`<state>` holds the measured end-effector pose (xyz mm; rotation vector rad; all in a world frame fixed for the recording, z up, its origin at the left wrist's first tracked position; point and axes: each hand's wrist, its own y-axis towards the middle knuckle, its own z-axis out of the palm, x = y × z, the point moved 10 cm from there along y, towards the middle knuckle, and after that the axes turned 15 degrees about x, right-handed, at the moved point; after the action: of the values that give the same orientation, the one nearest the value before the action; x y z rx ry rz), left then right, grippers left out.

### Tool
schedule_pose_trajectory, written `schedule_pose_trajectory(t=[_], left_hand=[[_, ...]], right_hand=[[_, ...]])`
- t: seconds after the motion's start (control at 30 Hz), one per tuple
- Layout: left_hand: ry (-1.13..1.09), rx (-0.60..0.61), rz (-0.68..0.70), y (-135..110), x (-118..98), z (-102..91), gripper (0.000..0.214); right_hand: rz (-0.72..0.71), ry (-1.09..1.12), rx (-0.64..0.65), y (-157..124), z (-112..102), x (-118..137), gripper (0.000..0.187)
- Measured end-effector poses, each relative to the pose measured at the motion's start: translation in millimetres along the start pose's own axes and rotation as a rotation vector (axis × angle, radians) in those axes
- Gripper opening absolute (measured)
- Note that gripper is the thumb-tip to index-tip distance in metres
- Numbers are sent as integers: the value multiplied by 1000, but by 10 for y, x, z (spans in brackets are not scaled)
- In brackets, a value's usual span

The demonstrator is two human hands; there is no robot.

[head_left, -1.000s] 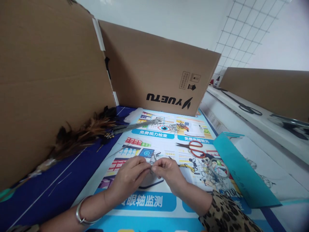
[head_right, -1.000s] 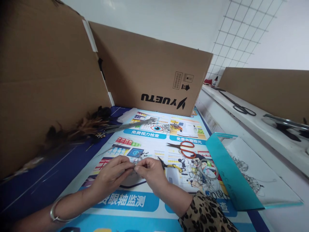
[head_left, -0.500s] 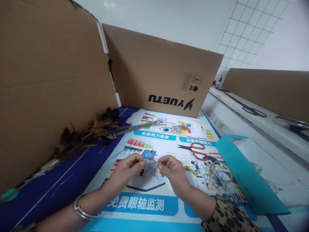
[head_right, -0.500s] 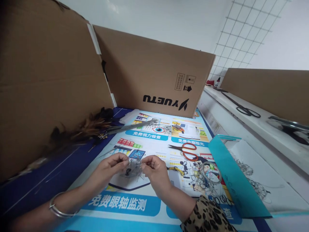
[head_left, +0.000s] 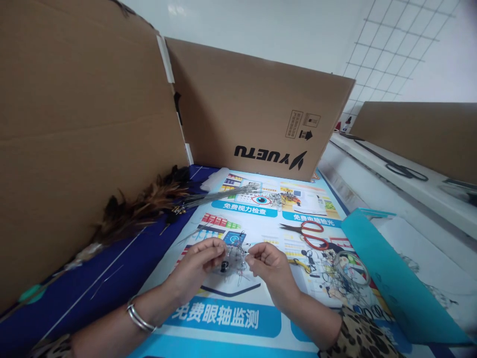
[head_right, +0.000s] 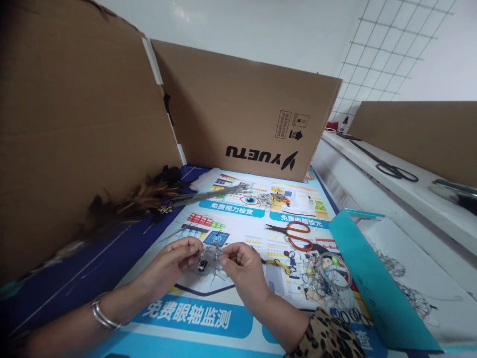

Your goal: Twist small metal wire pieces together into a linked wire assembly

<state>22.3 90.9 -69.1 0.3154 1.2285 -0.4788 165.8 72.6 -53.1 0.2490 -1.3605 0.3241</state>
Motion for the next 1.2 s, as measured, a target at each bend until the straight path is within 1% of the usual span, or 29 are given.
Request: schedule_pose_trajectory(t=[0.1, 0.17, 0.27, 0.37, 0.43, 0.5, 0.6, 0.77, 0.97, 1.07, 1.13, 1.2], left_hand=[[36, 6, 10, -6, 5, 2, 14], [100, -5, 30, -20, -19, -8, 13], [275, -25, 116, -51, -156, 1, 9], [531, 8, 226, -81, -349, 128, 8], [667, 44, 260, -88, -421, 240, 8], [734, 58, 266, -85, -447, 315, 9], [761, 47, 259, -75, -443, 356, 11], [755, 20, 235, -76, -413, 327, 12], [810, -4, 240, -108, -417, 316, 10], [841, -35, 241, -121, -428, 294, 8], [830, -41, 228, -121, -431, 278, 11], [781, -28, 203, -110, -418, 263, 14]], right_hand=[[2, 11, 7, -7, 20, 9, 19], [-6, 19, 4, -12, 21, 14, 18], [-19, 36, 7, -18, 31, 18, 17], [-17, 63, 0, -28, 44, 17, 18], [-15, 82, -4, -34, 59, 19, 20], [-21, 94, 6, -33, 87, 24, 19], [-43, 61, 15, -25, 117, 28, 18], [-90, -58, 16, -46, 141, 48, 25], [-129, -300, 90, -129, 289, 197, 32], [-147, -447, 88, -179, 343, 270, 37], [-162, -565, 93, -214, 384, 315, 42], [-198, -688, 127, -249, 450, 365, 50]])
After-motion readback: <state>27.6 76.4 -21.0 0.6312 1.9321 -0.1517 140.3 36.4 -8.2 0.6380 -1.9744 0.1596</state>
